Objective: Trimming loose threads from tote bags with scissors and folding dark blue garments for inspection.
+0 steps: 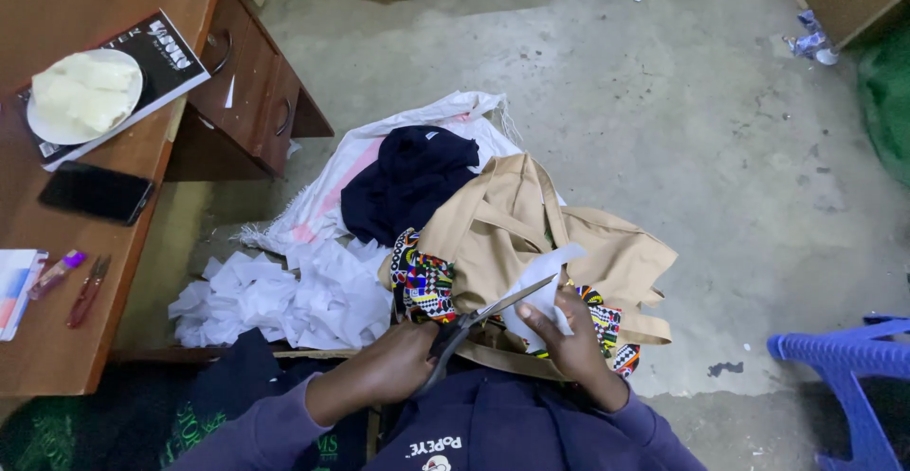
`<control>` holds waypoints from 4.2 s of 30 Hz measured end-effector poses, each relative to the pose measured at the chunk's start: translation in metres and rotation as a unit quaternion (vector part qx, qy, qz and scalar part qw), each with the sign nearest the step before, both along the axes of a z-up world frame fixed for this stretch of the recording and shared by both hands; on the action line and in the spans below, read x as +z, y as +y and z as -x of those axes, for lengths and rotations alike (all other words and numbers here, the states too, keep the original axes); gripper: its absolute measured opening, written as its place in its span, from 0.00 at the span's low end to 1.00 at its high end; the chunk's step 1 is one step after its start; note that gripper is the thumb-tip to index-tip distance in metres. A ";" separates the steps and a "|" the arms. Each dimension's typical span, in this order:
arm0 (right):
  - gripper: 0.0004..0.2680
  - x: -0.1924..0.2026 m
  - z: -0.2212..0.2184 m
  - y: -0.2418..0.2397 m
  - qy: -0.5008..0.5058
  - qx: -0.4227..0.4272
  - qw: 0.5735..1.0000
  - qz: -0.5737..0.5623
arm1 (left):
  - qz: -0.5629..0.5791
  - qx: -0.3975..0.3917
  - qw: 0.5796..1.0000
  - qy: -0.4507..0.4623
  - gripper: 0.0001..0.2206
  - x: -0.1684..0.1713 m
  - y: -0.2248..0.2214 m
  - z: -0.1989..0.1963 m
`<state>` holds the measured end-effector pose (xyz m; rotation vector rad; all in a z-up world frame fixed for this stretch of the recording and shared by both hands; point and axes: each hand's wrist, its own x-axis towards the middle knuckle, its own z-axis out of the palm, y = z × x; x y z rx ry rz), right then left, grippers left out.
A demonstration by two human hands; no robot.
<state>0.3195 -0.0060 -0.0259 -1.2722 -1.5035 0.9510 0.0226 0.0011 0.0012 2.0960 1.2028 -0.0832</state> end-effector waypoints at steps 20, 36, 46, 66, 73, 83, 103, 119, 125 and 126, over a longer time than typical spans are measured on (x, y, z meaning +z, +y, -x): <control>0.16 -0.077 -0.002 0.005 0.409 0.013 0.882 0.234 | -0.114 -0.047 0.992 -0.009 0.05 -0.003 0.020 0.009; 0.08 0.120 -0.057 0.047 0.249 -0.105 0.963 -0.020 | -0.123 -0.009 0.991 -0.048 0.05 0.038 0.017 -0.003; 0.13 0.079 -0.047 0.053 0.236 -0.015 0.953 0.188 | 0.031 -0.066 0.984 -0.164 0.03 0.008 0.004 0.004; 0.11 0.011 -0.020 0.027 0.246 0.117 0.953 0.132 | 0.056 -0.046 0.974 -0.214 0.05 -0.024 -0.006 -0.012; 0.09 0.010 -0.017 0.014 0.216 0.147 0.951 0.165 | 0.247 0.039 0.945 -0.212 0.06 -0.008 -0.005 -0.028; 0.15 -0.053 -0.018 0.017 0.060 0.152 0.967 0.193 | -0.113 0.214 0.938 -0.248 0.17 -0.014 0.042 -0.058; 0.15 -0.009 -0.059 0.012 0.311 0.169 0.935 0.023 | -0.125 0.286 0.928 -0.203 0.21 0.145 -0.043 0.183; 0.37 -0.053 0.078 0.038 0.288 0.107 0.951 -0.029 | 0.349 0.387 0.694 -0.496 0.18 -0.099 0.038 0.008; 0.34 -0.050 0.077 0.044 0.057 0.024 0.983 -0.173 | 0.299 0.325 0.654 -0.615 0.21 -0.128 0.050 -0.074; 0.34 -0.042 0.072 0.049 -0.063 0.031 0.978 -0.196 | 0.281 0.309 0.644 -0.641 0.24 -0.127 0.052 -0.082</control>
